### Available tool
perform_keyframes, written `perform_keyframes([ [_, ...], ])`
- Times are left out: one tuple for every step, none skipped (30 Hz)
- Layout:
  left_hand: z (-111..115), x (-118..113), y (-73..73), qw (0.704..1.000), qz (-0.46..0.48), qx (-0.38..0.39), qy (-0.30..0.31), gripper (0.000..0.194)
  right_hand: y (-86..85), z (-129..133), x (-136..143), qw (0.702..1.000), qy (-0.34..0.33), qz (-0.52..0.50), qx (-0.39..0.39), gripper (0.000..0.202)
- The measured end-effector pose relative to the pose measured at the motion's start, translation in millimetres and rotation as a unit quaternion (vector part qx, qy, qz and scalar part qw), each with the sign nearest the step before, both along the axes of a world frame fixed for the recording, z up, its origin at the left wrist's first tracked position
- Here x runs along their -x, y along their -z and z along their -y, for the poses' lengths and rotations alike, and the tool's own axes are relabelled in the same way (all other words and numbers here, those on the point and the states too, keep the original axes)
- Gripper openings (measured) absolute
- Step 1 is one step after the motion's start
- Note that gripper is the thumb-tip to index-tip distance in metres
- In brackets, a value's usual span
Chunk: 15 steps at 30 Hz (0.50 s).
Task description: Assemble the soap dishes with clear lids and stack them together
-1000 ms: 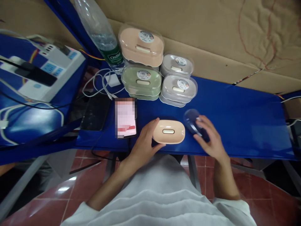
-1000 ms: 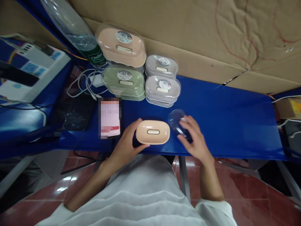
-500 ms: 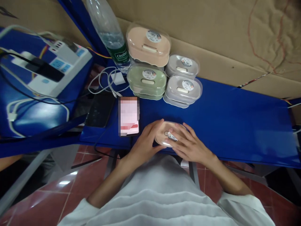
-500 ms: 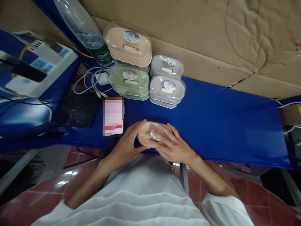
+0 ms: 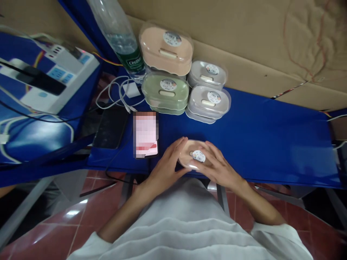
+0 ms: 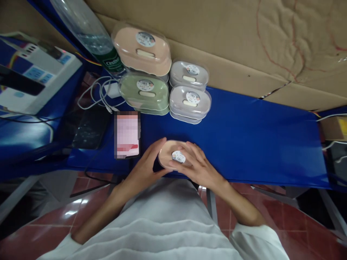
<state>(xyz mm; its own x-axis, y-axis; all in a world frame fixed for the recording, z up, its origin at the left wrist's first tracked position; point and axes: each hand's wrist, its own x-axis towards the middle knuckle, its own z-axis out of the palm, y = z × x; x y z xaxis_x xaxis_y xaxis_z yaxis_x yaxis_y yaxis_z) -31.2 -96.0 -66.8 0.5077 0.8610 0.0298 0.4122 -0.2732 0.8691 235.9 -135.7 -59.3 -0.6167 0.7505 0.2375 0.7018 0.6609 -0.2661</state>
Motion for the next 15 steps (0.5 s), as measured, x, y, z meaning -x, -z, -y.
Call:
perform_keyframes([
  [2, 1, -0.6, 1.000, 0.013, -0.006, -0.005, 0.098, -7.0, -2, -5, 1.000, -0.009, -0.015, 0.009, 0.075],
  [4, 2, -1.1, 1.000, 0.028, -0.010, -0.011, 0.098, -16.2, -6, -11, 0.999, -0.011, -0.033, 0.005, 0.077],
  [6, 3, -1.5, 0.999, 0.042, -0.012, -0.019, 0.096, -27.1, -12, -19, 0.999, -0.002, -0.051, -0.012, 0.079],
  [8, 4, -1.7, 0.998, 0.054, -0.012, -0.027, 0.093, -39.1, -23, -26, 0.997, 0.016, -0.066, -0.041, 0.081],
  [9, 5, -1.9, 0.997, 0.061, -0.011, -0.034, 0.088, -51.2, -37, -34, 0.993, 0.040, -0.078, -0.078, 0.083],
  [10, 6, -2.2, 0.997, 0.062, -0.010, -0.038, 0.083, -62.7, -55, -42, 0.987, 0.066, -0.085, -0.116, 0.084],
  [11, 5, -2.8, 0.998, 0.058, -0.009, -0.037, 0.078, -72.6, -76, -49, 0.981, 0.089, -0.086, -0.148, 0.085],
  [12, 5, -3.7, 0.998, 0.052, -0.008, -0.029, 0.074, -80.5, -100, -54, 0.977, 0.105, -0.082, -0.167, 0.084],
  [13, 4, -5.1, 0.999, 0.042, -0.006, -0.014, 0.070, -86.1, -125, -59, 0.974, 0.112, -0.079, -0.179, 0.080],
  [14, 2, -6.7, 0.999, 0.032, -0.005, 0.006, 0.067, -89.6, -150, -62, 0.974, 0.107, -0.075, -0.183, 0.076],
  [15, 1, -8.6, 0.999, 0.020, -0.004, 0.029, 0.065, -91.2, -174, -63, 0.978, 0.097, -0.067, -0.175, 0.073],
  [17, -1, -10.4, 0.999, 0.009, -0.005, 0.052, 0.064, -91.6, -195, -63, 0.982, 0.091, -0.055, -0.158, 0.072],
  [19, -2, -11.9, 0.997, 0.000, -0.008, 0.074, 0.063, -91.3, -213, -62, 0.985, 0.084, -0.044, -0.141, 0.072],
  [21, -2, -13.0, 0.996, -0.008, -0.014, 0.091, 0.063, -90.7, -227, -60, 0.988, 0.081, -0.031, -0.124, 0.073],
  [24, -2, -13.7, 0.994, -0.013, -0.020, 0.103, 0.062, -90.3, -236, -58, 0.990, 0.084, -0.019, -0.111, 0.074],
])
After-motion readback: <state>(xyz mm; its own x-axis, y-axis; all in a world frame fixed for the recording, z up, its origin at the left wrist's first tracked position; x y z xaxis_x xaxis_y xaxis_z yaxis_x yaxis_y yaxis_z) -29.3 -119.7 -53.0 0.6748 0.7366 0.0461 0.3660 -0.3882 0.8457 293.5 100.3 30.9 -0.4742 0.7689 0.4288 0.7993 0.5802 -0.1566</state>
